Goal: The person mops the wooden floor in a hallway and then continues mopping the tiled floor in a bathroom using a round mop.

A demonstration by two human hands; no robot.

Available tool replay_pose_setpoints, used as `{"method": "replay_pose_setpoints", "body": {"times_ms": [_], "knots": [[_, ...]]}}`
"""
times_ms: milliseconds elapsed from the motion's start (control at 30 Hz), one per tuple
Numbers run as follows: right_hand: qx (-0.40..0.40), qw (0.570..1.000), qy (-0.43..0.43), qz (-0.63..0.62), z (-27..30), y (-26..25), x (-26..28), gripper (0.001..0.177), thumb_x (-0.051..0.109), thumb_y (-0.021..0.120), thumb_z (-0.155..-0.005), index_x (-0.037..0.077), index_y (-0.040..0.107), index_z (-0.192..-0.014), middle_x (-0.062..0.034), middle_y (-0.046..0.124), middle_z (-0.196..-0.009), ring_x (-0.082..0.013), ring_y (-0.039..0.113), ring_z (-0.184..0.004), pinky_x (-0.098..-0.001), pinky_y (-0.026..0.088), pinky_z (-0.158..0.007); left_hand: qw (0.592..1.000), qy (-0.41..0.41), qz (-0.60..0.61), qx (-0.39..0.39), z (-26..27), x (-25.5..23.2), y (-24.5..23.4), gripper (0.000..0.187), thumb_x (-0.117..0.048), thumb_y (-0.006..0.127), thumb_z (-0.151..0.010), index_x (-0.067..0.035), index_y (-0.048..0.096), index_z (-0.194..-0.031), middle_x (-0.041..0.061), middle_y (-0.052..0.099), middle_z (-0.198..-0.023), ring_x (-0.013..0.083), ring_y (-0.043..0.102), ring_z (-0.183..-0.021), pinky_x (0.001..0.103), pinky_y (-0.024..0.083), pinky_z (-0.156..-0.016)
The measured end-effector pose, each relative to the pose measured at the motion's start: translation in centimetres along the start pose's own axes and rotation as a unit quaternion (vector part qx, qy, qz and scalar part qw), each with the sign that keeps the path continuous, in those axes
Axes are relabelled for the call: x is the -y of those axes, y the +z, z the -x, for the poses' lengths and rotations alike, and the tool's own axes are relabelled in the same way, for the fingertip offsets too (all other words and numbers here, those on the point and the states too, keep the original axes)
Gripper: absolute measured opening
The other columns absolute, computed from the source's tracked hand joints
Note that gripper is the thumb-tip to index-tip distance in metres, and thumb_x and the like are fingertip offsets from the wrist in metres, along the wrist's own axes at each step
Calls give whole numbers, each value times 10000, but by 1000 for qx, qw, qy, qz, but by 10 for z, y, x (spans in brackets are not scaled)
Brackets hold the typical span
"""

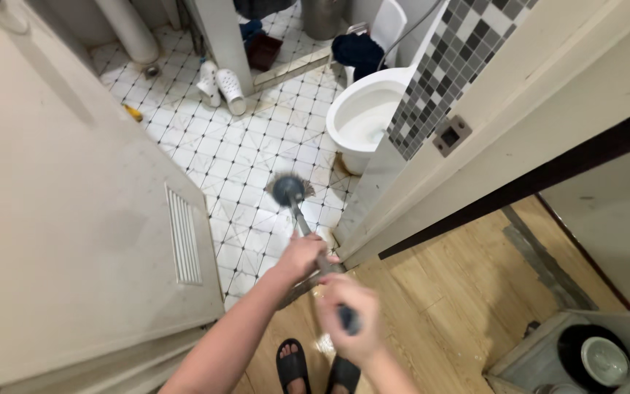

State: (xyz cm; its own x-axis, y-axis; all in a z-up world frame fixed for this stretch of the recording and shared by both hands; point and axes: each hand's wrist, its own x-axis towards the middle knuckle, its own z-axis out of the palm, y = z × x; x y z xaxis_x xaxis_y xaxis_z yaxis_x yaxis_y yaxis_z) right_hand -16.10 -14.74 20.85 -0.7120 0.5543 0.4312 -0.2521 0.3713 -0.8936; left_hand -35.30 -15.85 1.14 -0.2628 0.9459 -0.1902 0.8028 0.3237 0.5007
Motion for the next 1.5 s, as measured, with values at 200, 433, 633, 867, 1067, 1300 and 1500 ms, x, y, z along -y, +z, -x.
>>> {"method": "replay_pose_setpoints", "body": {"times_ms": [200, 433, 633, 867, 1067, 1300, 1500], "knots": [[68, 996, 6, -60, -13, -51, 65, 214, -80, 649, -783, 26, 508, -661, -65, 542, -644, -218, 572, -643, -335, 500, -667, 990, 33, 71, -118, 45, -80, -25, 379, -436, 683, -973, -105, 707, -791, 111, 680, -816, 343, 674, -845, 564, 430, -1037], [78, 996, -26, -40, -11, -11, 8, 229, -40, 650, -843, 34, 472, -719, -70, 495, -691, -220, 511, -683, -348, 422, -662, 983, -89, 82, -138, 24, -34, -9, 297, -269, 691, -902, -63, 702, -689, 65, 706, -779, 312, 683, -927, 757, 185, -1064], [74, 996, 57, 5, -29, -1, -5, 209, -11, 661, -824, 15, 498, -696, -101, 525, -648, -232, 541, -569, -351, 418, -550, 969, -73, 181, -149, -7, 17, 22, 173, -171, 666, -887, -79, 662, -741, 89, 671, -756, 208, 690, -736, 383, 598, -787], [211, 976, -39, -43, 20, -25, 49, 156, 2, 659, -765, 62, 521, -721, -108, 538, -699, -270, 591, -689, -365, 454, -654, 796, -315, 517, -18, 94, -69, 13, 279, -168, 628, -878, -51, 643, -624, 58, 675, -669, 143, 647, -659, 335, 468, -594], [158, 984, -16, -77, -20, -28, 36, 179, -27, 674, -810, 30, 524, -729, -97, 538, -699, -231, 547, -666, -346, 435, -638, 972, -99, 116, -179, 66, -71, -11, 355, -369, 696, -888, -88, 656, -675, 167, 667, -705, 375, 624, -663, 424, 509, -738], [125, 990, -5, -64, -57, -23, 40, 162, 16, 688, -829, 14, 555, -736, -90, 577, -707, -201, 583, -664, -301, 473, -663, 968, -35, 194, -154, 52, -66, -57, 277, -300, 688, -867, -95, 694, -682, 106, 727, -709, 321, 689, -704, 459, 457, -865], [131, 991, -8, -39, -91, 11, 7, 108, 50, 647, -860, 12, 573, -792, -112, 610, -762, -210, 616, -720, -323, 504, -714, 916, -193, 342, -79, -5, -13, -80, 277, -243, 702, -930, -27, 661, -761, 120, 671, -734, 211, 598, -679, 395, 486, -635]]}}
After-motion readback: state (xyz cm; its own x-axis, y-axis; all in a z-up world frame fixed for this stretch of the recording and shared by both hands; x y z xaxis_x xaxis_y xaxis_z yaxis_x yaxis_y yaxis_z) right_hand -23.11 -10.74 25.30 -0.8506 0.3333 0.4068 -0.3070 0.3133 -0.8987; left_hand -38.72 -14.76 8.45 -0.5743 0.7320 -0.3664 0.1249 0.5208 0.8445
